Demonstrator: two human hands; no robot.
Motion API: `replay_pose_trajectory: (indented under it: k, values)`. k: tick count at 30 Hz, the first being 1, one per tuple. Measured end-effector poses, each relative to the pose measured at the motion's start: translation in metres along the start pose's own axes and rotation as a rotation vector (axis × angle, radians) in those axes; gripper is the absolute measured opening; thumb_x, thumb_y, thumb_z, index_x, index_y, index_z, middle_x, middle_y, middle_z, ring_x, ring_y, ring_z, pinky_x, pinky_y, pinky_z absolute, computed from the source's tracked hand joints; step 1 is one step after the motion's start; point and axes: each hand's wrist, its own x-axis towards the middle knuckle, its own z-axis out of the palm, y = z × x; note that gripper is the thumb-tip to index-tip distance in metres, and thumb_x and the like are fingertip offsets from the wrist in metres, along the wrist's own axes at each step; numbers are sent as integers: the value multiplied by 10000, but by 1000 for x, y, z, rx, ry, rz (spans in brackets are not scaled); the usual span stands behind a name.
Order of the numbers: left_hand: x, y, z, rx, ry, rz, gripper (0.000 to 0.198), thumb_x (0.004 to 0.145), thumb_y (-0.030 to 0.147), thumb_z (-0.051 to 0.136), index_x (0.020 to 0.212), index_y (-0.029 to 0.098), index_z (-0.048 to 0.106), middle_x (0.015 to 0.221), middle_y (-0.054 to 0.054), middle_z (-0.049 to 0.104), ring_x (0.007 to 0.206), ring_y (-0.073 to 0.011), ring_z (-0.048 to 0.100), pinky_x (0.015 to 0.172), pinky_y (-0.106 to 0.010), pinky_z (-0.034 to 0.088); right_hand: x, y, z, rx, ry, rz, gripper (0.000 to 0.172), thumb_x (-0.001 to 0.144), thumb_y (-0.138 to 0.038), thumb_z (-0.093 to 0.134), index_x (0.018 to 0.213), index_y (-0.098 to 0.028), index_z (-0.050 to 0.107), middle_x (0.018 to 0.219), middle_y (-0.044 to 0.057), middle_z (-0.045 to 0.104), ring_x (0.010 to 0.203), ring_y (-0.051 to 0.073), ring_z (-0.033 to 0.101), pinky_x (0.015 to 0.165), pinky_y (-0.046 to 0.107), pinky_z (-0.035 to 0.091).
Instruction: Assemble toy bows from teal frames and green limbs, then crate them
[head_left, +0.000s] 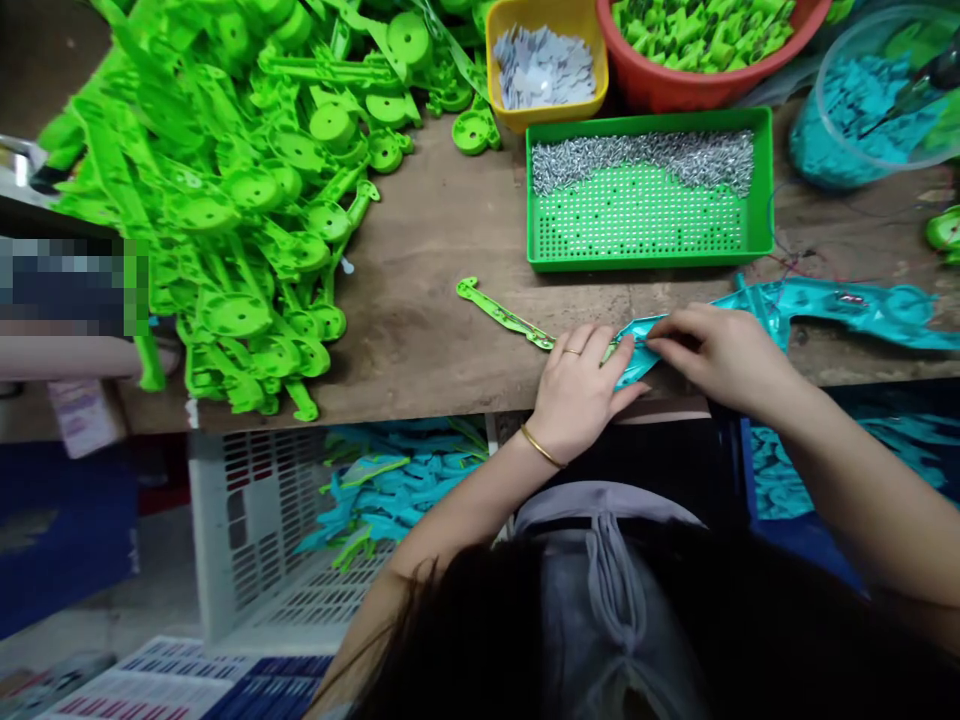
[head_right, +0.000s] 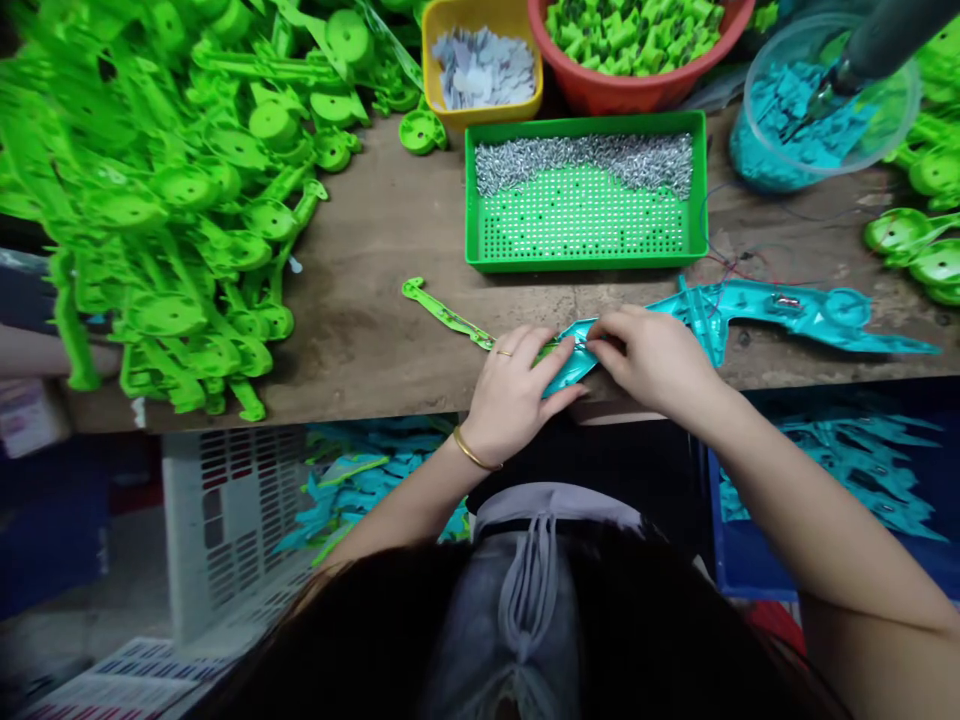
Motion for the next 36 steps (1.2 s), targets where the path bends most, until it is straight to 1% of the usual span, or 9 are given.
replay_pose_trajectory:
  k: [4, 8, 13, 19, 24, 26, 30, 32, 36]
  values:
    - [0, 0, 2, 23, 15, 14, 473, 901, 474, 544, 1218, 127, 598, 1202, -160, 607, 1151, -288, 526, 971, -430, 436, 3, 2, -4, 44, -33, 92, 172, 831, -311, 562, 873, -201, 687, 853, 43, 714, 735, 180, 623, 669, 288, 413]
    - [0, 0, 4, 52, 38, 23, 494, 893, 503, 542, 1214, 132, 604, 1202, -153, 603, 1143, -288, 526, 966, -422, 439, 7, -5, -7, -56, -26, 122, 199, 839, -329, 535, 881, -215, 692, 879, 48, 719, 775, 204, 630, 642, 297, 378]
    - [-2, -2, 7, 27, 35, 20, 496, 897, 503, 535, 1224, 136, 597, 1214, -163, 593, 1149, -290, 521, 969, -442, 436, 13, -10, -14, -236, -79, 96, 238, 857, -312, 473, 893, -217, 689, 946, 61, 707, 821, 221, 622, 596, 307, 303]
    - [-2, -3, 8, -12, 33, 0, 497, 904, 519, 510, 1225, 150, 599, 1217, -162, 589, 1154, -288, 514, 980, -455, 431, 20, -2, -17, -214, -173, 55, 213, 840, -322, 489, 857, -220, 675, 914, 42, 710, 790, 208, 614, 617, 307, 300]
    - [-2, -3, 7, 13, 39, 13, 484, 905, 517, 510, 1209, 154, 609, 1208, -152, 589, 1142, -285, 519, 969, -443, 439, 16, -8, -12, -340, -101, 9, 236, 867, -263, 443, 815, -179, 658, 887, 77, 706, 861, 235, 633, 696, 328, 307]
    - [-1, -3, 7, 15, 36, 8, 481, 901, 512, 521, 1209, 153, 607, 1205, -154, 588, 1144, -284, 516, 968, -444, 439, 13, -6, -10, -299, -70, 0, 220, 866, -262, 458, 822, -182, 658, 889, 74, 709, 891, 238, 635, 718, 327, 320]
    - [-1, -3, 6, 19, 36, 12, 480, 895, 510, 533, 1207, 153, 606, 1190, -150, 595, 1128, -282, 521, 964, -448, 442, 7, 10, -12, -113, 18, 67, 178, 851, -288, 508, 856, -202, 664, 879, 52, 716, 802, 206, 630, 697, 313, 360]
    - [-1, -3, 6, 22, 42, 21, 479, 899, 510, 525, 1206, 152, 608, 1200, -151, 593, 1131, -284, 519, 967, -451, 442, 4, 19, -15, -95, 70, 127, 167, 839, -302, 527, 844, -203, 662, 850, 56, 708, 751, 206, 615, 676, 316, 370]
    - [-1, -3, 7, 21, 65, 29, 479, 897, 505, 530, 1186, 134, 623, 1197, -159, 595, 1139, -288, 514, 969, -445, 447, -1, 27, -18, -144, 116, 143, 179, 850, -309, 514, 825, -199, 654, 893, 83, 690, 836, 242, 612, 721, 347, 380]
